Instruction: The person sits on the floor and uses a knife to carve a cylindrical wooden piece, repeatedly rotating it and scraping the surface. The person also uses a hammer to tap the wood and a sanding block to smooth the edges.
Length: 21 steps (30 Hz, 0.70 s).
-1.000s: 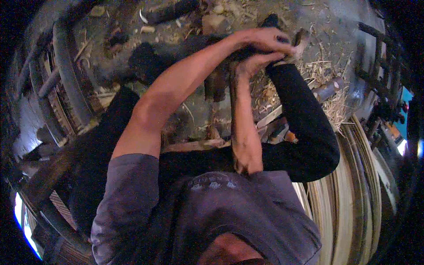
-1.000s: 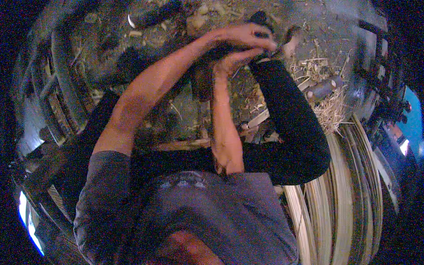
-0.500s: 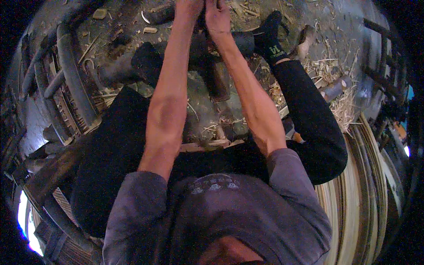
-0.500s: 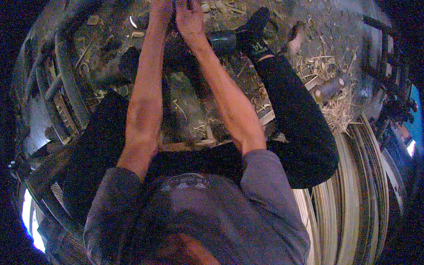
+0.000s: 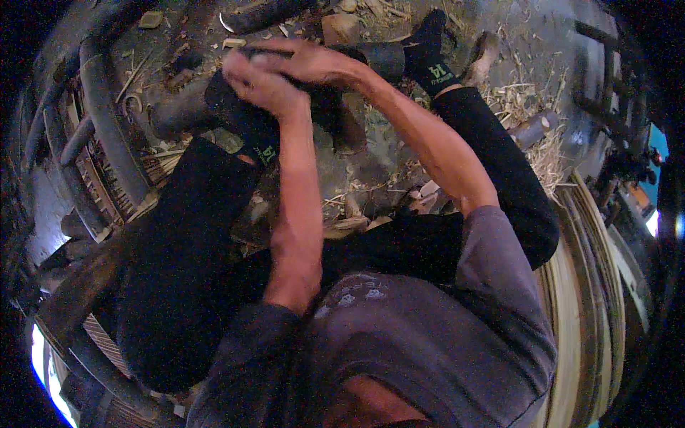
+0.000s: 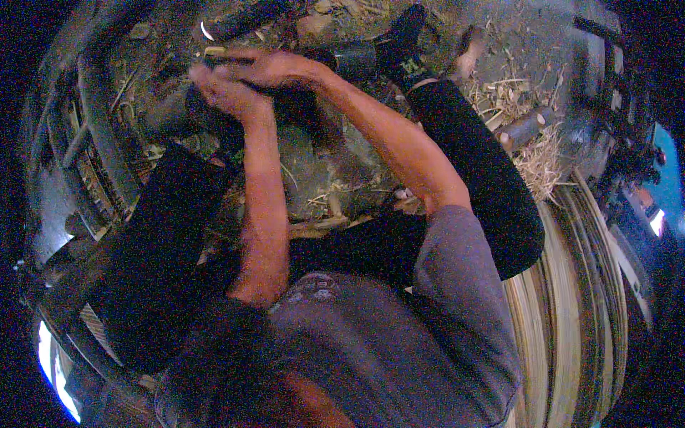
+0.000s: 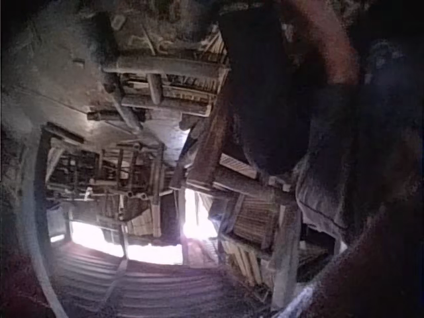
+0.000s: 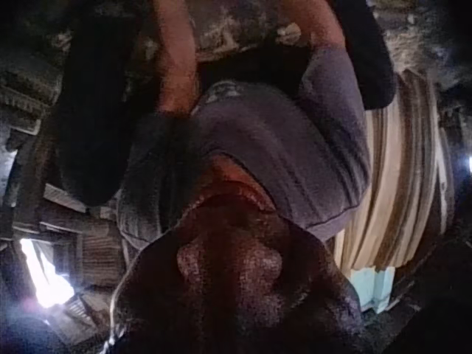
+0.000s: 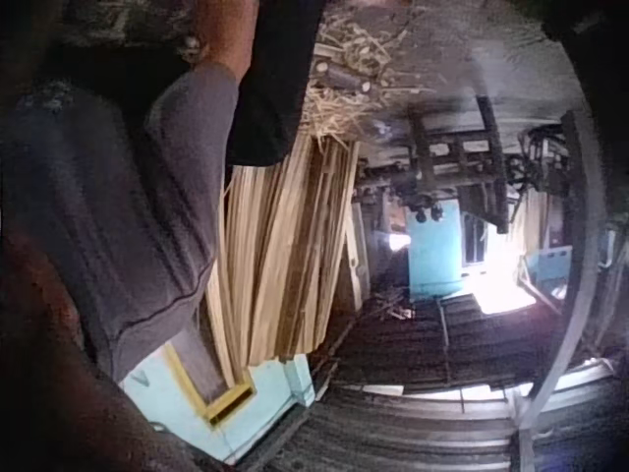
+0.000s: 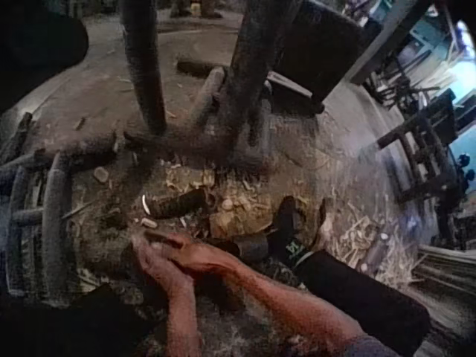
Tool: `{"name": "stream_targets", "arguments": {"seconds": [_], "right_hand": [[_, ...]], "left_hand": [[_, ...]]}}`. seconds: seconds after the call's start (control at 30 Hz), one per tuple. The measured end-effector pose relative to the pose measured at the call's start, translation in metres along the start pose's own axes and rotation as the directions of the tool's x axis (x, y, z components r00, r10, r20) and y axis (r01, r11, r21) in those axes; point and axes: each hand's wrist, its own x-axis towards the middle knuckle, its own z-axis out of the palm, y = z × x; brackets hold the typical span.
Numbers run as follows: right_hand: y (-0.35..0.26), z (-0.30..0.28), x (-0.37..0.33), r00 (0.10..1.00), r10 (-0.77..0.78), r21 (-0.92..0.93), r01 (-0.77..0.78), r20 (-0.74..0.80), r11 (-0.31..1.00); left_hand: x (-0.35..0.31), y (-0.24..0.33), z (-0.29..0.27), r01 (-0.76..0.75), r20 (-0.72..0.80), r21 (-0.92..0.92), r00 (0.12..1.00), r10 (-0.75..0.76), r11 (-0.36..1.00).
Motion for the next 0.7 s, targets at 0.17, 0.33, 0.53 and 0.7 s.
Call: {"name": "stream_targets", "arguments": {"seconds": [0.17, 0.33, 0.53, 0.7], "right_hand": [[0.008, -0.050, 0.002, 0.948, 0.172, 0.218, -0.115, -0.267, 0.969], [0.011, -0.076, -0.010, 0.773, 0.327, 0.314, -0.174, -0.543, 0.933], [0.033, -0.066, -0.034, 0.346, 0.261, 0.307, 0.083, -0.901, 0.948], [0.069, -0.043, -0.062, 0.123, 0.235, 0.265, 0.448, -0.964, 0.854]], "left_hand": [[0.014, -0.011, 0.062, 0.000, 0.302, 0.166, 0.952, -0.051, 0.986], [0.012, -0.025, 0.116, 0.331, 0.462, 0.270, 0.779, -0.423, 0.904], [0.002, -0.051, 0.143, 0.272, 0.818, 0.466, 0.231, -0.528, 0.842], [-0.051, -0.063, 0.142, -0.214, 0.922, 0.362, -0.063, -0.383, 0.907]]}}
